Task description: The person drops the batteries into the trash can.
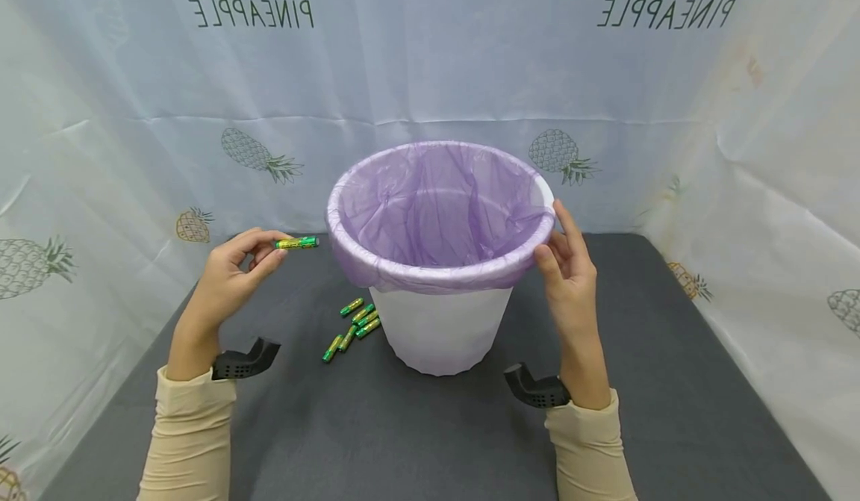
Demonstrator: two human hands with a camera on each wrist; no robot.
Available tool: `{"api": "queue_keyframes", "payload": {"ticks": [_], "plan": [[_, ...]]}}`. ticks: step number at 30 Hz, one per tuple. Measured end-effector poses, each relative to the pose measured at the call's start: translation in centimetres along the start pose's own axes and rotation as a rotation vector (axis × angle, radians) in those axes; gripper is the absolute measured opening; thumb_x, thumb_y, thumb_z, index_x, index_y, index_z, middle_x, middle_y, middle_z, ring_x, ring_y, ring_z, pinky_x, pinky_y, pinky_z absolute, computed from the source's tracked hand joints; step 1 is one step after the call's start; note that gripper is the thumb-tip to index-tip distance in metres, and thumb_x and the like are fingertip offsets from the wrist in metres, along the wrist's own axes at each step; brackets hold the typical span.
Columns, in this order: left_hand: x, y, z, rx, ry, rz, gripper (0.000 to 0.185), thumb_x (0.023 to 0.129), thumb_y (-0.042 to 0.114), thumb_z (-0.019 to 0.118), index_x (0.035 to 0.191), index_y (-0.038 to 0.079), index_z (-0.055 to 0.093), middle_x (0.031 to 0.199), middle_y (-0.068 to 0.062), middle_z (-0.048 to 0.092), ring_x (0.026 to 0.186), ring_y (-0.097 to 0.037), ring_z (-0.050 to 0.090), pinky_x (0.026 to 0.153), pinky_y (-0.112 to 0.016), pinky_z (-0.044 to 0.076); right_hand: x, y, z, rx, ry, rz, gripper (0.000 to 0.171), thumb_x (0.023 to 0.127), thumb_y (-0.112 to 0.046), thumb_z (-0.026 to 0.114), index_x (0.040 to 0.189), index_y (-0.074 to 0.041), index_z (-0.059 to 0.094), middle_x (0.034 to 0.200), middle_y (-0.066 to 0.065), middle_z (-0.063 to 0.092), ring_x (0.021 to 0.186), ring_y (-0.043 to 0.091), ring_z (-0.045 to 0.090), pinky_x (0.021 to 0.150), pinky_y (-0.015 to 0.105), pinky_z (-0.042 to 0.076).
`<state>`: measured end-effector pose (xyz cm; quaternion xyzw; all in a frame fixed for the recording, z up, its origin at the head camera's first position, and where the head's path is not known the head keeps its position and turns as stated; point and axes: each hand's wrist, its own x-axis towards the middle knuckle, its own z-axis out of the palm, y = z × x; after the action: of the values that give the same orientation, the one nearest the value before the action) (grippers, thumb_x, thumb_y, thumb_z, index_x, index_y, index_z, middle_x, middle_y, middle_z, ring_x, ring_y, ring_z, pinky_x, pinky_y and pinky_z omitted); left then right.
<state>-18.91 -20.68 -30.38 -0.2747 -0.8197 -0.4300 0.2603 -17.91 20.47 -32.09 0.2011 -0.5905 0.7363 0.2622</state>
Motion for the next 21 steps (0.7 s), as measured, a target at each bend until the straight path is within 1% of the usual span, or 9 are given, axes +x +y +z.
{"api": "queue_keyframes", "payload": {"ticks": [4,8,15,18,21], "plan": [[0.3,0.6,-0.1,-0.016,0.020,0.006,0.022,0.085,-0.010,0.062,0.102,0.001,0.069,0.072,0.006,0.037,0.063,-0.003,0.034,0.058,-0.020,0.030,0.0,-0.1,0.1,-0.010,0.014,0.012,0.058,0.095,-0.020,0.061,0.147,-0.006,0.039,0.107,-0.006,0.069,0.093,0.004,0.064,0.086,0.014,0.051],[0.7,1.1,-0.2,-0.030,0.037,0.030,0.022,0.084,-0.012,0.062,0.101,-0.001,0.069,0.072,0.007,0.038,0.063,-0.002,0.035,0.058,-0.020,0.030,-0.1,-0.2,0.1,-0.013,0.017,0.012,0.060,0.094,-0.022,0.062,0.147,-0.006,0.039,0.108,-0.006,0.069,0.093,0.004,0.064,0.085,0.014,0.051],[1.5,2.0,-0.3,-0.038,0.053,0.047,0.020,0.085,-0.011,0.061,0.102,-0.002,0.067,0.074,0.008,0.039,0.064,-0.003,0.035,0.059,-0.020,0.030,0.0,-0.1,0.1,-0.023,0.021,0.026,0.059,0.095,-0.022,0.061,0.147,-0.007,0.039,0.108,-0.006,0.068,0.093,0.004,0.063,0.086,0.014,0.050],[2.0,2.3,-0.2,-0.040,0.064,0.052,0.019,0.086,-0.009,0.061,0.102,-0.002,0.067,0.074,0.009,0.039,0.064,-0.003,0.036,0.059,-0.021,0.030,0.0,-0.2,0.1,-0.024,0.025,0.026,0.059,0.095,-0.022,0.061,0.147,-0.007,0.039,0.108,-0.006,0.068,0.093,0.004,0.063,0.086,0.014,0.050],[2.3,2.6,0.0,-0.062,0.083,0.060,0.019,0.086,-0.009,0.061,0.102,-0.004,0.067,0.074,0.010,0.040,0.065,-0.002,0.036,0.058,-0.021,0.030,-0.1,-0.2,0.2,-0.020,0.021,0.025,0.059,0.095,-0.022,0.061,0.147,-0.007,0.039,0.108,-0.006,0.068,0.094,0.004,0.064,0.087,0.014,0.050]]}}
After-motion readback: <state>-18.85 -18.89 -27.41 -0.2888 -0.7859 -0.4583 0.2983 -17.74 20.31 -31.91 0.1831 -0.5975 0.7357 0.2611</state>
